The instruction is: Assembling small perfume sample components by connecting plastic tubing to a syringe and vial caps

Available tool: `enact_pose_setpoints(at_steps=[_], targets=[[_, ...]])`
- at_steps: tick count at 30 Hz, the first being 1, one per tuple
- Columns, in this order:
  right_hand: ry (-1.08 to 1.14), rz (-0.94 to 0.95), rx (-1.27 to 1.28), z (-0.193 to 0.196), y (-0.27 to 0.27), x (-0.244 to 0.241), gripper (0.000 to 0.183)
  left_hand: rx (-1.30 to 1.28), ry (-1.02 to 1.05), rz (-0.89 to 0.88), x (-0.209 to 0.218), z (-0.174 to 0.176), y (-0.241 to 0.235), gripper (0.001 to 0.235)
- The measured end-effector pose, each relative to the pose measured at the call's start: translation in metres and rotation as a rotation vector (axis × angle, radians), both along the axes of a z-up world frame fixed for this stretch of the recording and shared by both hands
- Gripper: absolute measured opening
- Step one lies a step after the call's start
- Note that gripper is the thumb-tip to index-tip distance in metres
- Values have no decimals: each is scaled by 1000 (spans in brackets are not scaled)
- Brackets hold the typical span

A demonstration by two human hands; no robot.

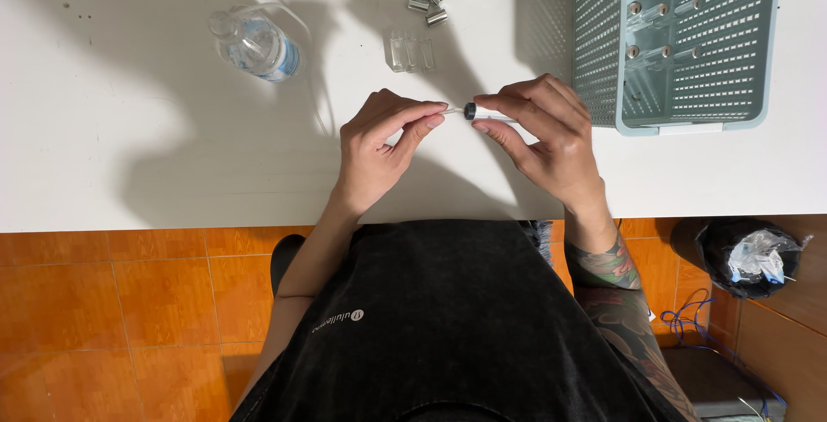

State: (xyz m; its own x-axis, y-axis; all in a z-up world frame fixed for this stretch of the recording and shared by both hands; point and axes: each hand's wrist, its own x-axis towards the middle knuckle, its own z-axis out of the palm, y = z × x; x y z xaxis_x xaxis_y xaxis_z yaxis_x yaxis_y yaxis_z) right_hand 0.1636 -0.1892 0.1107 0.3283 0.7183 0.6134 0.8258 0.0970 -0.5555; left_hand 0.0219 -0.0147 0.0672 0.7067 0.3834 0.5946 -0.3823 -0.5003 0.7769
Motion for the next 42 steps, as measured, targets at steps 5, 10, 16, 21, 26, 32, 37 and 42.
enact_pose_setpoints(at_steps=[5,10,16,21,26,32,37,42], targets=[[-42,23,5,2,0,2,12,-13,-29,-30,1,-1,0,15],[-46,41,16,5,0,2,10,-7,-36,-45,1,-3,2,17],[-62,42,29,5,0,1,10,18,-54,-61,3,-2,3,18],[-50,41,29,5,0,-2,9,19,-67,-77,2,0,3,19],[-65,49,52,3,2,-2,7,33,-66,-86,0,-3,4,19],[-43,55,48,3,0,-4,8,22,-41,-106,-2,-2,4,21],[-51,58,47,3,-1,-5,8,17,-15,-113,-3,4,3,21],[-122,47,50,-2,-7,-1,11,-124,109,-169,-6,26,4,12]])
